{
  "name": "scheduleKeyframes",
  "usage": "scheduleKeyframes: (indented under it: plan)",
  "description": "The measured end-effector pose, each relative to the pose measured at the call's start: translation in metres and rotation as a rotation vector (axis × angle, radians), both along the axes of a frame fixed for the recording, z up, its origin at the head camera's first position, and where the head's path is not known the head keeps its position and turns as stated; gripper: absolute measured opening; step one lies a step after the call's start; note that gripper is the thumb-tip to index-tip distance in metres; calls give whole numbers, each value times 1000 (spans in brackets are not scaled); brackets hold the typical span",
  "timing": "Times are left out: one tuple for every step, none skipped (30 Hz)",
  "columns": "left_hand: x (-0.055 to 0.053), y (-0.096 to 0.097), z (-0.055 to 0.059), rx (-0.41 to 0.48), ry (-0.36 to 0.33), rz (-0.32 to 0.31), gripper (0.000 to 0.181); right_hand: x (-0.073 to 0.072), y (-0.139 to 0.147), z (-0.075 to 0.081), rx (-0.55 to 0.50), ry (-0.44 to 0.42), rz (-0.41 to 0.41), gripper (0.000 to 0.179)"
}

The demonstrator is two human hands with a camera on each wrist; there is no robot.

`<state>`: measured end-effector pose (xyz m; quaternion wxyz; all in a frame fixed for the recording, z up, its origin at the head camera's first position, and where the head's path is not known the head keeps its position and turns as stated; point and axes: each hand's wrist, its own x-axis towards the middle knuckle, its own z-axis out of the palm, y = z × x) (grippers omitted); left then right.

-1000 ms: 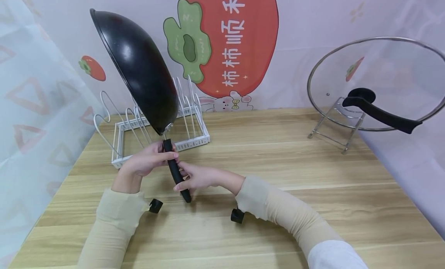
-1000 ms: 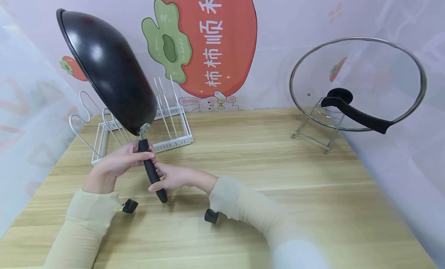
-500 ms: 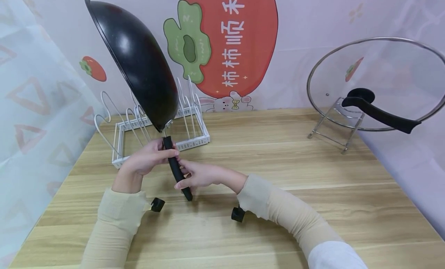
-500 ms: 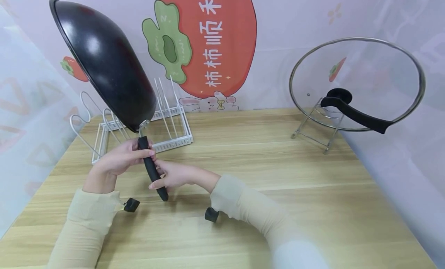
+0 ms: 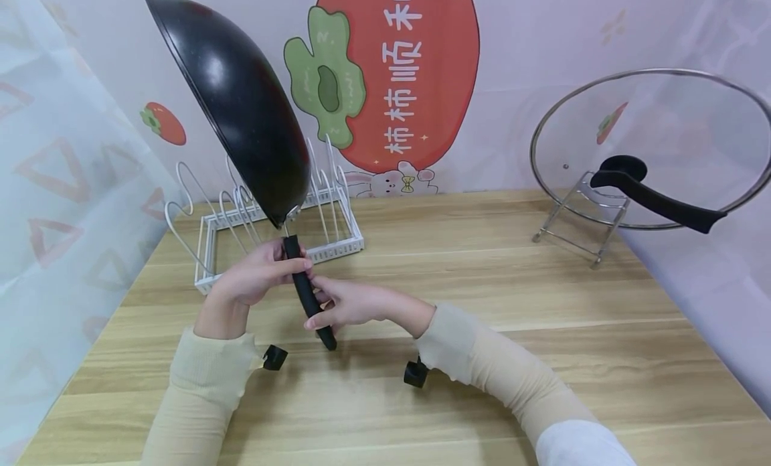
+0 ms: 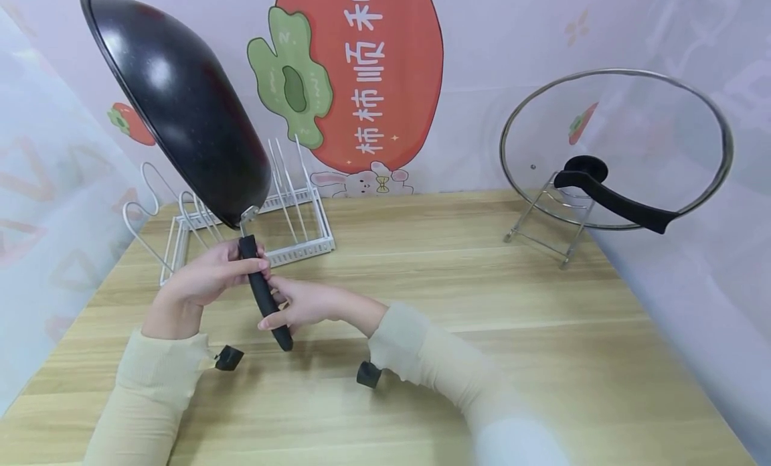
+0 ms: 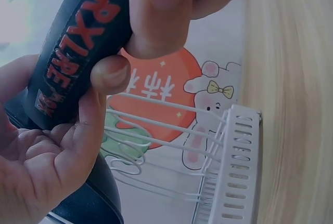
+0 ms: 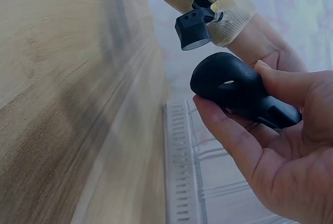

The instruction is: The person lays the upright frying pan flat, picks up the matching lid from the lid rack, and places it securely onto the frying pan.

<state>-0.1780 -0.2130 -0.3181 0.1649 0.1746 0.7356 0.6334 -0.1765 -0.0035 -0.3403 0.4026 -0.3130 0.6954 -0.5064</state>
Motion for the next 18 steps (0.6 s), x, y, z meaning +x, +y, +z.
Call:
scheduleKeyframes:
  plan:
    - [1, 0, 0, -1, 1, 6, 4, 0, 0, 0, -1, 0, -2, 63]
    - [2, 0, 0, 3, -1, 11, 4, 1, 0, 0, -1, 1, -4, 63]
    - [2, 1, 1, 8, -1, 16, 4, 1, 0, 0, -2, 0, -6, 63]
    - [3, 1, 1, 11, 1, 20, 4, 1, 0, 1, -4, -2, -6, 63]
    - [4, 1, 2, 15, 1, 24, 4, 1, 0, 2, -3, -1, -6, 63]
    - [4, 1, 2, 19, 3, 25, 4, 1, 0, 2, -5, -4, -4, 63]
    - [5, 1, 2, 20, 6, 25, 4, 2, 0, 2, -6, -5, 0, 64]
    - [5, 1, 2, 22, 9, 23, 4, 2, 0, 3, -9, -7, 4, 65]
    - [6, 1, 3, 22, 12, 22, 3, 2, 0, 3, -12, -9, 9, 66]
    - [6, 1, 3, 21, 14, 21, 3, 2, 1, 3, -13, -10, 12, 67]
    - [6, 2, 4, 23, 15, 20, 4, 2, 1, 4, -15, -11, 13, 68]
    - [6, 2, 4, 21, 20, 19, 4, 2, 1, 4, -17, -12, 13, 69]
    - [6, 2, 5, 19, 24, 20, 4, 2, 2, 5, -20, -10, 11, 70]
    - [6, 3, 6, 16, 27, 24, 5, 1, 2, 6, -22, -11, 12, 70]
    - [6, 3, 7, 13, 30, 26, 5, 1, 3, 7, -21, -9, 12, 71]
    - [6, 4, 8, 9, 33, 28, 6, 1, 3, 8, -19, -5, 11, 71]
    - [6, 4, 9, 4, 37, 30, 6, 1, 4, 9, -17, -2, 12, 71]
    - [6, 4, 10, 0, 40, 30, 7, 1, 4, 10, -13, 3, 11, 71]
